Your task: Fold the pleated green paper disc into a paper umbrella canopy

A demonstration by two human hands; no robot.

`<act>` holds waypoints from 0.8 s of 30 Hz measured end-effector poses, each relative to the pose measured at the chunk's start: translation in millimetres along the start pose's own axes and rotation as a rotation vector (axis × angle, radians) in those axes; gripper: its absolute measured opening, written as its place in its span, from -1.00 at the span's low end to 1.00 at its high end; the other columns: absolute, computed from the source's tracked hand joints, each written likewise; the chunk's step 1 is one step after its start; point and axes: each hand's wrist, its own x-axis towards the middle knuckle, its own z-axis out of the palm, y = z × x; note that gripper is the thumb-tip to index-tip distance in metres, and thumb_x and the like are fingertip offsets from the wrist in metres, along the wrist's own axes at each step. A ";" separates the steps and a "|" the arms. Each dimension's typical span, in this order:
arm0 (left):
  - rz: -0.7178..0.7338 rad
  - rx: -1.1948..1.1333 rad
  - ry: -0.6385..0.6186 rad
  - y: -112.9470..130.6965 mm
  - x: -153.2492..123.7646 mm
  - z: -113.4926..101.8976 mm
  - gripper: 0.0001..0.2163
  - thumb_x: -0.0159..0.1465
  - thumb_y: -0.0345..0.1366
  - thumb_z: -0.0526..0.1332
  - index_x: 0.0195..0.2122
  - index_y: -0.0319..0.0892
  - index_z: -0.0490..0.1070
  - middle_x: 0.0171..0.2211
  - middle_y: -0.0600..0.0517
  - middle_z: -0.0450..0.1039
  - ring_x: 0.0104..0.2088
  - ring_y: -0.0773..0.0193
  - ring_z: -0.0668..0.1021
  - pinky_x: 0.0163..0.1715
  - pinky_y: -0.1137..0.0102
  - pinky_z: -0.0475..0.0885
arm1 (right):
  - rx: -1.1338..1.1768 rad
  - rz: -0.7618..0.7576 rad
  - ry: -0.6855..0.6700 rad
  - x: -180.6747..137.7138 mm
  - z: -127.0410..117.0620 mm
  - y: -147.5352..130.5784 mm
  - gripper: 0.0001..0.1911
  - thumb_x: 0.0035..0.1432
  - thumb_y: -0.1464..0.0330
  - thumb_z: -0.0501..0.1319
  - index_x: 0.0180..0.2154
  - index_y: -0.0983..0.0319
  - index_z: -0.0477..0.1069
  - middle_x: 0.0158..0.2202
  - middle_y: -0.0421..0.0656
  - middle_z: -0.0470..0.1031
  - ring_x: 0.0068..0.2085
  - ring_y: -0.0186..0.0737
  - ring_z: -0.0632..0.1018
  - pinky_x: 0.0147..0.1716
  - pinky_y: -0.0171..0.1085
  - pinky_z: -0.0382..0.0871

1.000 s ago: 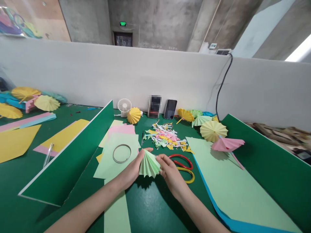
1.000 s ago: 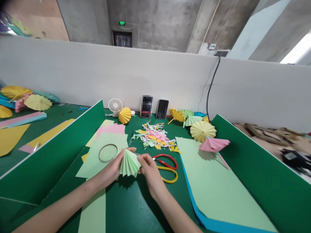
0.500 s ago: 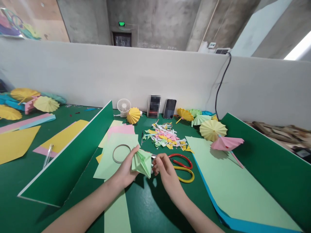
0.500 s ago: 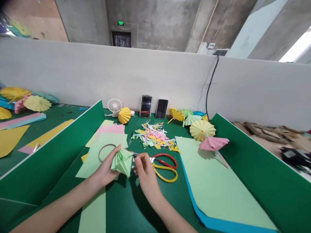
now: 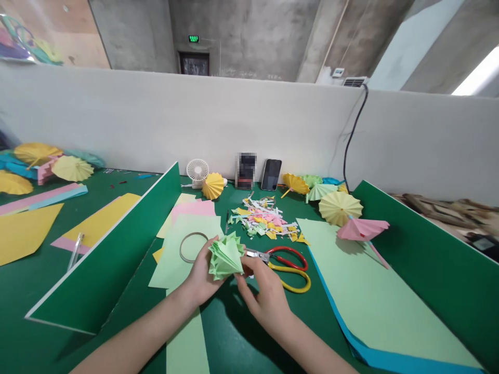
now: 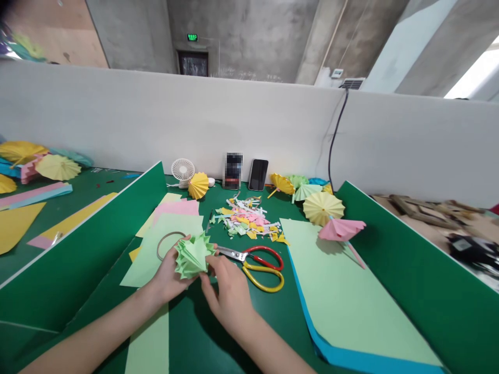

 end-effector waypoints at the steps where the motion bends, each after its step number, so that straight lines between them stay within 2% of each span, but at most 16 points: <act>1: 0.014 0.003 0.002 -0.8 0.2 0.8 -0.71 0.19 -0.20 0.06 -0.21 -0.29 0.42 -0.42 -0.03 0.53 -0.38 0.20 0.55 -0.35 0.39 0.43 | -0.006 -0.006 0.009 0.7 -1.0 -0.1 -0.84 0.12 0.46 0.02 -0.21 0.23 0.24 -0.39 -0.12 0.41 -0.40 -0.26 0.45 -0.44 -0.32 0.34; 3: 0.062 0.033 -0.007 -1.7 1.2 0.9 -0.71 0.17 -0.21 0.09 -0.14 -0.25 0.39 -0.35 -0.02 0.52 -0.35 0.21 0.55 -0.33 0.39 0.43 | -0.025 -0.019 0.029 1.8 -2.8 0.2 -0.84 0.12 0.47 0.01 -0.23 0.23 0.26 -0.38 -0.10 0.39 -0.39 -0.25 0.45 -0.45 -0.32 0.35; 6: 0.222 0.153 -0.023 -0.7 3.6 -3.5 -0.68 0.14 -0.25 0.16 -0.05 -0.11 0.32 -0.23 0.05 0.48 -0.32 0.27 0.54 -0.32 0.44 0.41 | -0.050 -0.021 0.075 3.0 -5.2 3.4 -0.83 0.12 0.48 0.02 -0.23 0.23 0.30 -0.35 -0.08 0.37 -0.38 -0.25 0.45 -0.44 -0.32 0.36; 9: 0.319 0.298 -0.009 3.1 5.2 -8.8 -0.66 0.11 -0.24 0.21 -0.06 -0.06 0.31 -0.19 0.07 0.46 -0.32 0.29 0.53 -0.39 0.48 0.39 | -0.082 0.001 0.096 4.5 -8.0 9.6 -0.79 0.12 0.48 0.02 -0.19 0.22 0.33 -0.32 -0.07 0.35 -0.39 -0.25 0.45 -0.45 -0.31 0.36; 13: 0.260 0.316 0.020 9.3 1.3 -7.8 -0.60 0.13 -0.04 0.14 -0.05 -0.10 0.33 -0.15 0.00 0.43 -0.24 0.22 0.51 -0.30 0.44 0.39 | -0.103 0.000 0.094 7.6 -13.0 16.9 -0.72 0.13 0.49 0.01 -0.15 0.18 0.35 -0.30 -0.06 0.34 -0.35 -0.23 0.45 -0.43 -0.28 0.38; 18: 0.261 0.377 -0.181 12.9 -5.3 -4.2 -0.51 0.15 0.02 0.08 0.07 -0.06 0.20 -0.06 -0.05 0.38 -0.12 0.14 0.46 -0.17 0.34 0.36 | -0.128 -0.050 0.067 9.2 -17.4 19.4 -0.64 0.13 0.53 -0.05 -0.14 0.13 0.38 -0.29 -0.06 0.35 -0.30 -0.22 0.45 -0.39 -0.26 0.39; 24: 0.175 0.427 -0.280 6.1 -4.7 -7.9 -0.50 0.16 0.01 0.06 0.10 -0.04 0.15 -0.05 -0.07 0.38 -0.10 0.13 0.45 -0.17 0.33 0.36 | -0.080 -0.123 0.096 4.7 -13.6 14.9 -0.61 0.11 0.57 -0.04 -0.11 0.13 0.34 -0.22 -0.04 0.35 -0.21 -0.20 0.45 -0.33 -0.26 0.41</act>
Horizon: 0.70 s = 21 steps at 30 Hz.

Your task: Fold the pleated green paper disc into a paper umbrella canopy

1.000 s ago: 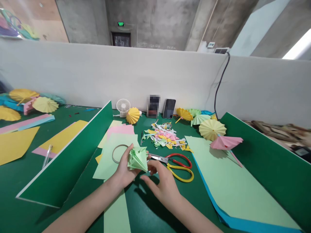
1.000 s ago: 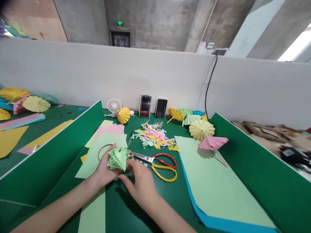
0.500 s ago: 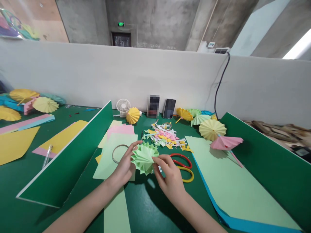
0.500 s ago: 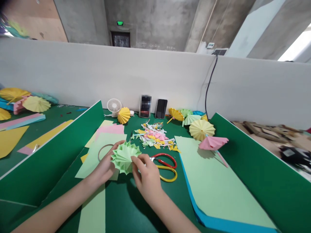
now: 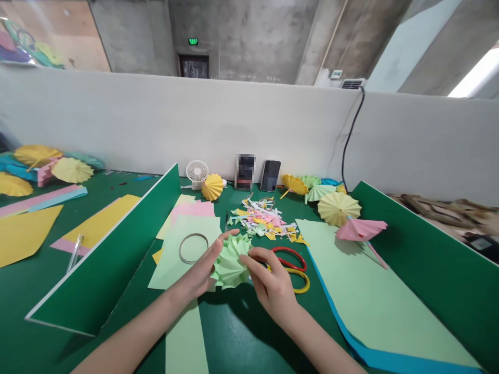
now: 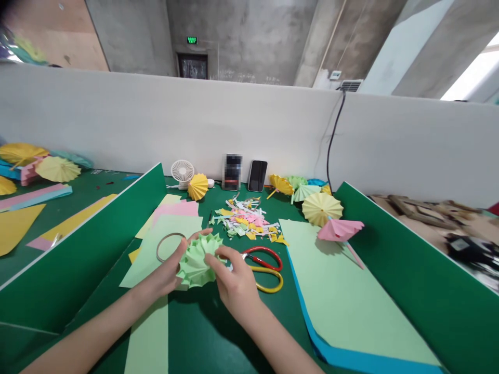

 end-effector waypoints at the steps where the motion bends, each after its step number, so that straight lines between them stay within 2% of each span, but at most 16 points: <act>1: -0.004 -0.007 -0.002 -1.6 0.0 -0.1 -0.51 0.16 0.01 0.07 0.09 -0.05 0.17 -0.05 -0.07 0.38 -0.10 0.14 0.46 -0.17 0.34 0.35 | 0.028 0.003 0.021 -0.2 0.3 -1.6 -0.62 0.11 0.57 -0.03 -0.08 0.12 0.31 -0.21 -0.04 0.35 -0.19 -0.20 0.45 -0.30 -0.25 0.41; 5: 0.021 -0.003 0.066 -4.0 0.8 -2.0 -0.55 0.15 -0.01 0.09 0.03 -0.10 0.26 -0.06 -0.07 0.39 -0.12 0.14 0.47 -0.20 0.37 0.36 | 0.110 0.093 0.107 0.7 -1.6 -5.0 -0.63 0.13 0.51 0.03 -0.02 0.13 0.21 -0.17 -0.04 0.34 -0.14 -0.15 0.44 -0.21 -0.18 0.39; 8: 0.055 -0.048 0.105 -2.6 2.3 -3.7 -0.55 0.13 0.00 0.12 -0.01 -0.11 0.29 -0.09 -0.05 0.42 -0.12 0.13 0.48 -0.17 0.36 0.36 | 0.170 0.195 0.089 1.8 -2.6 -3.5 -0.64 0.13 0.39 0.07 0.00 0.16 0.16 -0.10 0.00 0.31 -0.08 -0.07 0.40 -0.16 -0.10 0.37; 10: 0.058 -0.097 0.103 -2.0 3.2 -3.5 -0.54 0.11 0.01 0.14 -0.01 -0.11 0.30 -0.13 -0.04 0.45 -0.13 0.13 0.48 -0.13 0.34 0.34 | 0.233 0.241 0.025 1.9 -0.9 -3.0 -0.50 0.10 0.26 0.13 0.07 0.16 0.08 -0.01 0.03 0.25 -0.01 -0.02 0.36 -0.10 -0.06 0.34; 12: 0.043 -0.132 0.099 -2.5 3.4 -1.6 -0.53 0.11 0.01 0.14 -0.02 -0.13 0.31 -0.16 -0.05 0.47 -0.13 0.12 0.49 -0.11 0.33 0.33 | 0.280 0.259 -0.051 1.2 2.7 -4.5 -0.27 -0.01 0.16 0.22 0.13 0.16 -0.04 0.08 0.05 0.16 0.07 0.02 0.29 -0.03 -0.04 0.28; 15: -0.004 -0.165 0.103 -4.6 2.4 3.6 -0.53 0.12 0.04 0.10 -0.04 -0.14 0.33 -0.18 -0.05 0.47 -0.14 0.13 0.49 -0.11 0.32 0.34 | 0.278 0.259 -0.133 -1.0 9.2 -9.4 -0.09 -0.11 0.12 0.28 0.17 0.13 -0.16 0.14 0.03 0.10 0.14 0.04 0.19 0.04 -0.02 0.20; 18: -0.027 -0.130 0.109 -6.5 0.2 8.1 -0.52 0.13 0.08 0.05 -0.07 -0.14 0.34 -0.15 -0.05 0.46 -0.12 0.13 0.48 -0.11 0.32 0.33 | 0.261 0.264 -0.136 -3.2 13.1 -12.7 -0.16 -0.07 0.17 0.26 0.16 0.10 -0.14 0.13 0.01 0.11 0.16 0.02 0.17 0.05 -0.02 0.18; 21: 0.048 0.035 0.152 -7.1 -2.3 9.0 -0.52 0.13 0.09 0.01 -0.09 -0.13 0.35 -0.09 -0.04 0.42 -0.05 0.14 0.43 -0.07 0.35 0.29 | 0.259 0.273 -0.111 -3.5 12.9 -12.0 -0.24 -0.03 0.22 0.25 0.14 0.09 -0.09 0.11 0.00 0.12 0.15 -0.01 0.19 0.05 -0.03 0.18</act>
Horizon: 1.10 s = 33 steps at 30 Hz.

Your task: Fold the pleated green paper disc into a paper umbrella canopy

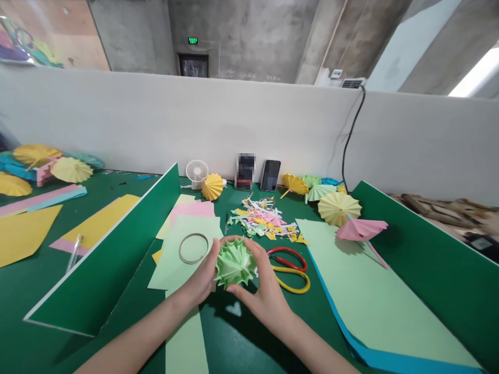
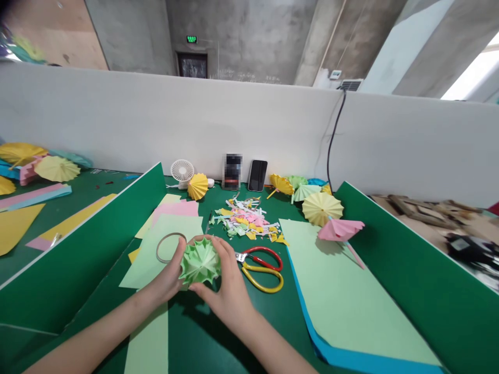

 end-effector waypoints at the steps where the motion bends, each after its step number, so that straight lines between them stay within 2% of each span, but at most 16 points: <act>1: 0.053 0.078 0.014 0.1 -0.7 -0.6 -0.53 0.13 0.09 0.01 -0.10 -0.13 0.36 -0.07 -0.04 0.41 -0.02 0.14 0.40 -0.04 0.37 0.26 | 0.000 -0.001 0.004 0.4 -1.0 0.4 -0.26 -0.02 0.23 0.24 0.13 0.09 -0.09 0.11 0.00 0.12 0.15 -0.02 0.19 0.05 -0.03 0.18; 5: 0.229 0.315 0.001 2.3 -3.7 -2.3 -0.51 0.12 0.07 0.01 -0.07 -0.13 0.37 -0.02 -0.06 0.36 0.04 0.15 0.33 0.02 0.43 0.18 | 0.008 0.014 0.013 3.3 -6.5 0.7 -0.30 0.00 0.27 0.23 0.12 0.09 -0.06 0.11 -0.01 0.11 0.14 -0.02 0.20 0.04 -0.02 0.19; 8: 0.263 0.281 -0.040 4.9 -6.5 -1.3 -0.44 0.07 0.11 0.04 0.01 -0.12 0.31 0.03 -0.07 0.31 0.04 0.10 0.33 0.00 0.41 0.21 | 0.027 0.043 0.019 5.7 -10.1 0.6 -0.32 0.01 0.24 0.21 0.12 0.11 -0.05 0.09 -0.01 0.15 0.12 -0.01 0.23 0.02 -0.03 0.22; 11: 0.282 0.252 -0.057 6.5 -8.2 -0.4 -0.38 -0.03 0.09 0.15 0.02 -0.13 0.30 0.06 -0.08 0.27 0.07 0.04 0.30 -0.01 0.39 0.22 | 0.056 0.064 0.018 7.9 -13.0 1.5 -0.31 0.00 0.21 0.22 0.12 0.11 -0.04 0.09 -0.02 0.17 0.11 0.00 0.25 0.01 -0.05 0.23; 16: 0.188 0.179 -0.014 4.2 -4.1 -1.5 -0.49 0.07 -0.09 0.21 0.05 -0.10 0.24 0.04 -0.06 0.30 0.06 0.08 0.32 -0.01 0.35 0.25 | 0.074 0.077 0.021 10.0 -17.8 4.1 -0.28 -0.03 0.20 0.24 0.12 0.10 -0.03 0.11 -0.03 0.14 0.13 0.00 0.22 0.03 -0.05 0.21; 20: 0.053 -0.037 -0.041 3.9 0.0 0.0 -0.52 0.13 -0.09 0.16 0.08 -0.08 0.19 -0.04 -0.04 0.39 0.00 0.10 0.39 -0.02 0.28 0.26 | 0.077 0.118 -0.001 10.6 -19.5 4.6 -0.28 -0.02 0.21 0.24 0.12 0.09 -0.04 0.15 -0.03 0.08 0.15 -0.01 0.19 0.03 -0.06 0.21; 25: -0.089 -0.159 -0.024 6.1 0.0 0.6 -0.56 0.11 -0.10 0.19 0.02 -0.10 0.27 -0.10 -0.03 0.44 -0.07 0.12 0.45 -0.08 0.31 0.33 | 0.118 0.110 -0.020 11.3 -19.1 4.4 -0.23 -0.05 0.20 0.26 0.14 0.12 -0.07 0.16 -0.01 0.07 0.16 -0.02 0.17 0.07 -0.05 0.15; 29: -0.100 -0.171 0.009 6.8 1.0 -1.2 -0.57 0.10 -0.12 0.22 -0.01 -0.11 0.30 -0.13 -0.02 0.46 -0.09 0.13 0.47 -0.12 0.33 0.35 | 0.160 0.107 -0.020 11.8 -19.8 5.7 -0.17 -0.09 0.18 0.29 0.15 0.12 -0.08 0.18 -0.01 0.05 0.18 -0.01 0.14 0.10 -0.05 0.10; 33: -0.034 -0.104 0.016 8.8 1.5 0.4 -0.56 0.08 -0.16 0.24 0.00 -0.12 0.29 -0.17 -0.01 0.48 -0.14 0.15 0.49 -0.15 0.35 0.35 | 0.337 0.162 -0.024 11.7 -19.4 10.9 -0.26 0.02 0.16 0.19 0.16 0.13 -0.10 0.17 0.01 0.08 0.11 -0.04 0.27 0.02 -0.10 0.23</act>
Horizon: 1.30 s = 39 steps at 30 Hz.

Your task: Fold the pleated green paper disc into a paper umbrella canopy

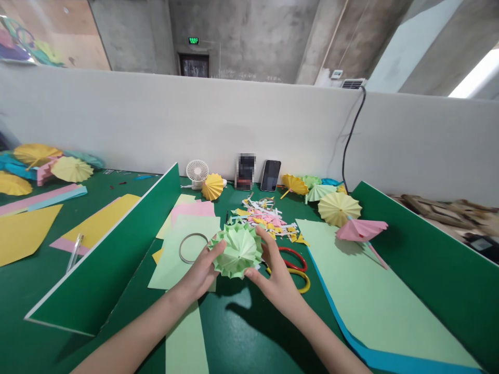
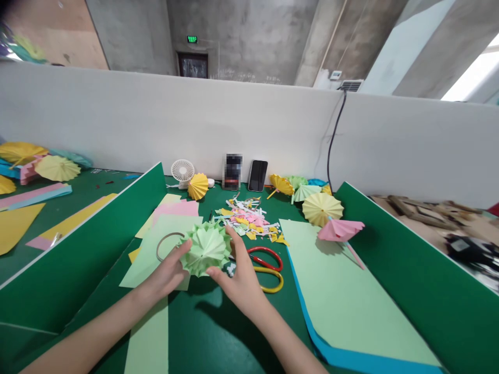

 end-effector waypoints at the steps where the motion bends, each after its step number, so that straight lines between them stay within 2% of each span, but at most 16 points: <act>1: 0.019 0.020 0.001 0.4 0.0 0.7 -0.55 0.07 -0.16 0.25 0.00 -0.12 0.28 -0.17 -0.02 0.48 -0.14 0.15 0.49 -0.15 0.35 0.35 | 0.036 0.024 0.006 0.3 -0.4 1.4 -0.29 0.05 0.15 0.17 0.16 0.13 -0.10 0.16 0.01 0.09 0.10 -0.05 0.28 0.00 -0.11 0.24; 4: 0.080 0.061 -0.002 0.6 0.1 1.5 -0.53 0.05 -0.15 0.27 -0.01 -0.10 0.27 -0.13 -0.01 0.45 -0.14 0.15 0.48 -0.17 0.34 0.35 | 0.129 0.110 0.033 2.0 -1.8 4.0 -0.35 0.08 0.12 0.11 0.15 0.10 -0.08 0.16 -0.01 0.10 0.11 -0.08 0.27 0.00 -0.12 0.24; 7: 0.150 0.132 -0.011 -0.7 0.8 -0.6 -0.56 0.06 -0.14 0.25 -0.03 -0.08 0.26 -0.08 -0.01 0.40 -0.13 0.14 0.46 -0.18 0.34 0.34 | 0.244 0.161 -0.004 4.2 -2.7 2.8 -0.40 0.11 0.09 0.07 0.13 0.10 -0.04 0.10 -0.02 0.18 0.07 -0.11 0.31 -0.01 -0.13 0.26; 10: 0.222 0.288 -0.019 -2.9 0.6 -3.5 -0.57 0.07 -0.12 0.24 -0.03 -0.08 0.26 -0.05 -0.02 0.36 -0.13 0.14 0.45 -0.20 0.37 0.33 | 0.293 0.167 -0.042 4.7 -0.9 0.0 -0.42 0.09 0.07 0.07 0.09 0.12 0.02 0.06 -0.02 0.25 0.05 -0.11 0.33 -0.02 -0.13 0.27; 14: 0.280 0.468 -0.016 -6.2 -1.9 -4.4 -0.49 0.05 -0.11 0.25 0.03 -0.05 0.20 -0.02 -0.03 0.30 -0.14 0.16 0.42 -0.18 0.40 0.31 | 0.286 0.128 -0.074 0.8 5.3 -3.1 -0.43 0.09 0.08 0.08 0.09 0.12 0.04 0.10 -0.03 0.22 0.09 -0.09 0.30 -0.01 -0.12 0.27; 17: 0.255 0.392 -0.034 -8.2 -2.8 -4.3 -0.47 0.06 -0.07 0.22 0.06 -0.03 0.16 -0.02 -0.03 0.31 -0.12 0.15 0.42 -0.15 0.38 0.29 | 0.193 0.086 -0.100 -3.4 8.6 -6.3 -0.41 0.09 0.11 0.10 0.11 0.14 0.01 0.10 -0.01 0.21 0.06 -0.08 0.33 -0.02 -0.12 0.29; 20: 0.131 0.201 -0.096 -9.1 -0.3 -6.4 -0.52 0.10 -0.01 0.15 0.02 -0.07 0.22 -0.05 -0.05 0.35 -0.12 0.13 0.43 -0.18 0.37 0.31 | 0.036 0.047 -0.082 -5.6 8.9 -8.1 -0.32 0.03 0.13 0.17 0.13 0.17 0.00 0.12 0.01 0.18 0.06 -0.04 0.32 -0.02 -0.10 0.28; 22: 0.055 0.060 -0.089 -8.9 2.7 -8.3 -0.57 0.13 0.00 0.12 -0.03 -0.10 0.27 -0.07 -0.05 0.38 -0.10 0.13 0.43 -0.19 0.38 0.33 | -0.039 0.019 -0.062 -5.6 8.0 -7.4 -0.29 0.02 0.14 0.19 0.14 0.19 -0.02 0.11 0.02 0.19 0.07 -0.04 0.31 -0.01 -0.10 0.27; 27: -0.099 -0.165 -0.012 -4.6 5.9 -5.3 -0.61 0.21 -0.04 0.03 -0.03 -0.14 0.30 -0.10 -0.05 0.42 -0.08 0.15 0.45 -0.13 0.35 0.35 | -0.142 -0.036 0.028 -2.8 4.1 -3.7 -0.46 0.12 0.24 0.11 0.11 0.19 0.02 -0.01 0.00 0.30 -0.03 -0.11 0.39 -0.12 -0.16 0.36; 31: -0.102 -0.193 -0.035 -1.6 4.6 -1.4 -0.61 0.22 -0.09 0.04 0.02 -0.14 0.28 -0.10 -0.04 0.44 -0.08 0.15 0.46 -0.09 0.32 0.34 | -0.245 -0.106 0.116 -1.0 1.1 -5.7 -0.60 0.14 0.31 0.08 0.03 0.16 0.12 -0.08 -0.05 0.34 -0.09 -0.15 0.42 -0.17 -0.17 0.39; 34: -0.078 -0.179 -0.049 -2.5 4.5 -3.4 -0.59 0.21 -0.09 0.05 0.05 -0.10 0.25 -0.06 -0.03 0.42 -0.05 0.15 0.44 -0.06 0.32 0.31 | -0.314 -0.175 0.142 -0.8 0.0 -8.2 -0.69 0.14 0.33 0.08 -0.04 0.15 0.19 -0.06 -0.04 0.30 -0.04 -0.12 0.38 -0.15 -0.15 0.38; 39: -0.039 -0.185 -0.071 -5.8 5.7 -7.4 -0.57 0.21 -0.05 0.03 0.08 -0.06 0.21 -0.02 -0.01 0.38 -0.01 0.16 0.41 -0.02 0.32 0.28 | -0.414 -0.261 0.153 -3.2 1.1 -8.6 -0.66 0.12 0.32 0.11 -0.04 0.14 0.20 0.02 -0.01 0.21 0.05 -0.07 0.30 -0.05 -0.07 0.31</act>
